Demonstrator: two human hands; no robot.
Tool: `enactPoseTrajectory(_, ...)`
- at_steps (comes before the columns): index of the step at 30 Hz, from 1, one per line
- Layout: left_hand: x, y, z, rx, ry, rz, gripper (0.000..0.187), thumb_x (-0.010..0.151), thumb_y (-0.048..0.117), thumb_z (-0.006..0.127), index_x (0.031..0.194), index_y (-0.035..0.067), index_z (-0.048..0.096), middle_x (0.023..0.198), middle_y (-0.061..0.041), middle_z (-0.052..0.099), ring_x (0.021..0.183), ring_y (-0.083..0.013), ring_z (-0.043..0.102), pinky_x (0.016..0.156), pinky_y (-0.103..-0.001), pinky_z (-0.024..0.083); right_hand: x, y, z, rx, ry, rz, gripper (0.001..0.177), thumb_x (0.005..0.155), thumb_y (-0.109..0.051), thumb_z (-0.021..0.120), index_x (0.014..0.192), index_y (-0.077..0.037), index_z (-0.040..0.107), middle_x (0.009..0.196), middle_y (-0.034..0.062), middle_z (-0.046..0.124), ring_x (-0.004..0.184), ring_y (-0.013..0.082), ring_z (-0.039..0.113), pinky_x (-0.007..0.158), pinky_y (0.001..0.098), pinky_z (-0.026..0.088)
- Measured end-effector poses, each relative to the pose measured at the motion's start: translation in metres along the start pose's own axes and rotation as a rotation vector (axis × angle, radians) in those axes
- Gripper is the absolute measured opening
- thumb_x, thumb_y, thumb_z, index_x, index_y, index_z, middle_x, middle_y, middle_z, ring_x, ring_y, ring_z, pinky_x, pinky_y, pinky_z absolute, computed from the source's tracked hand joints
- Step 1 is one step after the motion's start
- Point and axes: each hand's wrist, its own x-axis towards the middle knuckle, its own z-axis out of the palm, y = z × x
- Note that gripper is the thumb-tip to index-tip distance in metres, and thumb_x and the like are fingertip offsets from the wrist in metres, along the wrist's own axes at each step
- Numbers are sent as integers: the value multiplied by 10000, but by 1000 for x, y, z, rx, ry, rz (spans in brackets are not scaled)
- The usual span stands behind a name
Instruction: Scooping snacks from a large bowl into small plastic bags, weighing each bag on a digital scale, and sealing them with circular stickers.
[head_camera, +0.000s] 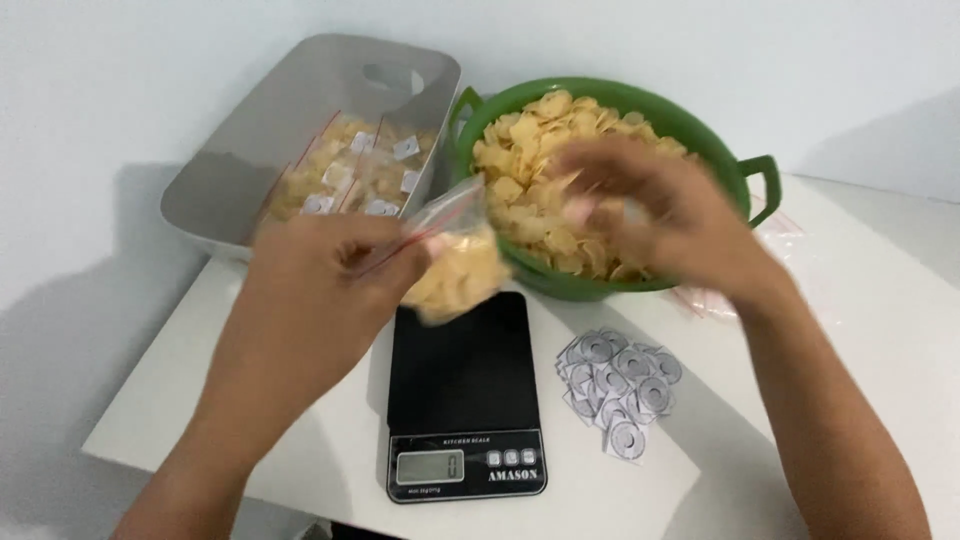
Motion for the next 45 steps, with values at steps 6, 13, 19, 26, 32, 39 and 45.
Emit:
enactPoseTrajectory(6,-22,-23,1,54,-93,-135,462,856,305,559,493,90,369,463,-16,267,468,-118,234,467,-292,185,3,51,-4,-56,369,-4,187,919,-86,508,1095,-22,498,986,61,558,872,163,547,779,270,477)
enactPoseTrajectory(13,-18,-27,27,-501,-191,-493,208,776,166,586,751,7,719,645,-67,632,631,-132,641,582,-255,621,6,65,6,-233,365,-22,259,888,-99,523,1108,32,486,982,160,546,824,245,550,717,330,482)
enactPoseTrajectory(19,-20,-37,57,-755,-238,-511,160,809,114,559,766,-36,596,737,-119,564,665,-207,629,554,-343,646,5,65,7,-196,379,-16,274,883,-110,521,1125,9,474,984,139,551,836,212,542,731,305,460)
enactPoseTrajectory(26,-25,-38,61,-417,-239,-444,223,826,259,540,715,67,568,576,-16,438,518,-86,373,549,-265,493,3,65,7,-204,342,-53,261,906,-107,514,1130,18,462,990,135,542,836,228,545,715,310,462)
enactPoseTrajectory(32,-23,-59,65,15,-238,-304,195,774,321,550,748,141,620,794,25,633,704,-131,560,647,-269,430,3,66,8,-214,337,-51,248,913,-108,507,1128,10,470,1001,124,542,833,219,539,719,308,462)
enactPoseTrajectory(39,-27,-57,38,-13,-160,-480,473,725,485,496,1064,161,558,848,0,606,512,-147,490,576,-292,393,3,62,10,-197,335,-8,211,928,-88,494,1116,7,485,1016,112,529,864,222,534,734,316,461)
enactPoseTrajectory(45,-20,-56,17,-105,-127,-671,272,773,365,535,917,159,641,823,34,625,667,-131,499,661,-261,392,2,62,10,-246,340,-31,164,936,-56,493,1071,36,505,1042,160,537,875,255,543,735,343,460)
